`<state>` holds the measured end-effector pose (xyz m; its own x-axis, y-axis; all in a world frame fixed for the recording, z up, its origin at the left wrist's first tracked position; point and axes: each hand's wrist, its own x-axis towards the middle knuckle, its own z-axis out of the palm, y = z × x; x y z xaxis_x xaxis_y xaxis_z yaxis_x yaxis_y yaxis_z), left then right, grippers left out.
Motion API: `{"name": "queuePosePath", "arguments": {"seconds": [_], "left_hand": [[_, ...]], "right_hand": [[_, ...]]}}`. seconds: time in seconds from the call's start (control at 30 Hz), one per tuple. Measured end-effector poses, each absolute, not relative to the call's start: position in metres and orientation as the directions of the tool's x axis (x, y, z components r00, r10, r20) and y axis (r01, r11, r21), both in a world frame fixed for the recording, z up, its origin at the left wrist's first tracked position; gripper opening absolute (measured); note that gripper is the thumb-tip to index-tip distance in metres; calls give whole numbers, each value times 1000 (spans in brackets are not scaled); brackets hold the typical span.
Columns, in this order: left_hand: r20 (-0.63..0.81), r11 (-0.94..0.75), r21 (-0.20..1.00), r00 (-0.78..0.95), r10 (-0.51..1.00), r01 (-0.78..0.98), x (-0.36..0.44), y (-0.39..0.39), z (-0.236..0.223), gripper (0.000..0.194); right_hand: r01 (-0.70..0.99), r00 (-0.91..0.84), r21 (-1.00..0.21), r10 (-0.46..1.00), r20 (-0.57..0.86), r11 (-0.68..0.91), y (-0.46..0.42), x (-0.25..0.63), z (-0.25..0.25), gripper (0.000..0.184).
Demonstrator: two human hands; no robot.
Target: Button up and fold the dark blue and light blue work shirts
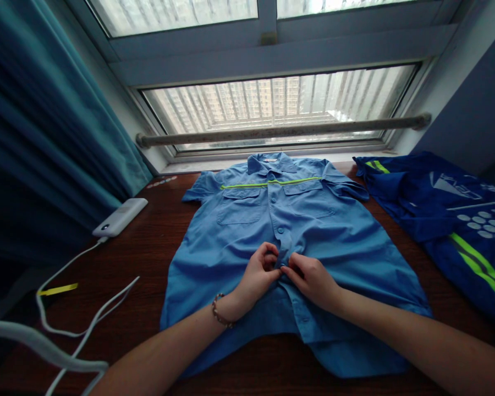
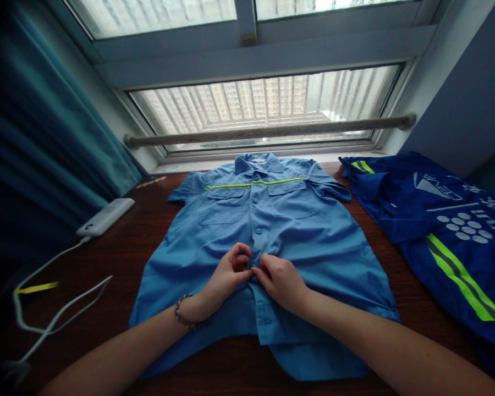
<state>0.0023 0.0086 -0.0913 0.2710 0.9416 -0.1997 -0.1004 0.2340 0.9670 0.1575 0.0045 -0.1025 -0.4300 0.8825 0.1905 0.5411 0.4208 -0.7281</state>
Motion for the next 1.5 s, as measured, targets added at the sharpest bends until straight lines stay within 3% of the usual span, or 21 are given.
{"name": "queuePosePath", "arguments": {"seconds": [0.17,0.3,0.4,0.53,0.63,0.7,1.0,1.13,1.2,1.3,1.4,1.5], "left_hand": [[-153,172,984,283,947,-42,2,8,-94,31],[-108,121,992,289,951,-26,1,9,-97,29],[-129,135,991,313,941,3,-1,11,-98,29],[-156,149,988,330,931,47,-3,13,-99,26],[-163,150,987,357,920,65,-4,13,-99,24],[-150,124,988,369,917,93,-5,13,-99,26],[-149,116,988,387,910,106,-5,15,-93,38],[-174,145,984,401,900,101,-6,16,-91,29],[-167,139,985,408,898,98,-6,15,-91,26],[-151,117,987,412,899,107,-6,14,-93,26],[-140,85,985,418,898,147,-5,11,-94,25],[-106,0,967,404,909,255,-4,8,-86,27]], "right_hand": [[558,-475,-693,861,183,456,1,156,-102,23],[543,-464,-739,876,133,399,-1,153,-101,24],[483,-424,-829,904,59,281,4,153,-100,29],[275,-439,-961,893,-101,27,14,155,-99,34],[131,-498,-982,847,-186,-138,21,157,-100,36],[81,-506,-983,843,-182,-164,22,158,-101,37],[109,-475,-986,865,-161,-124,26,161,-98,44],[270,-510,-963,848,-143,0,11,169,-72,42],[389,-573,-905,815,-89,174,-9,174,-59,34],[543,-637,-701,771,15,463,-48,179,-55,27],[614,-631,-542,770,99,573,-76,183,-68,25],[589,-543,-670,835,87,453,-84,186,-80,15]]}}
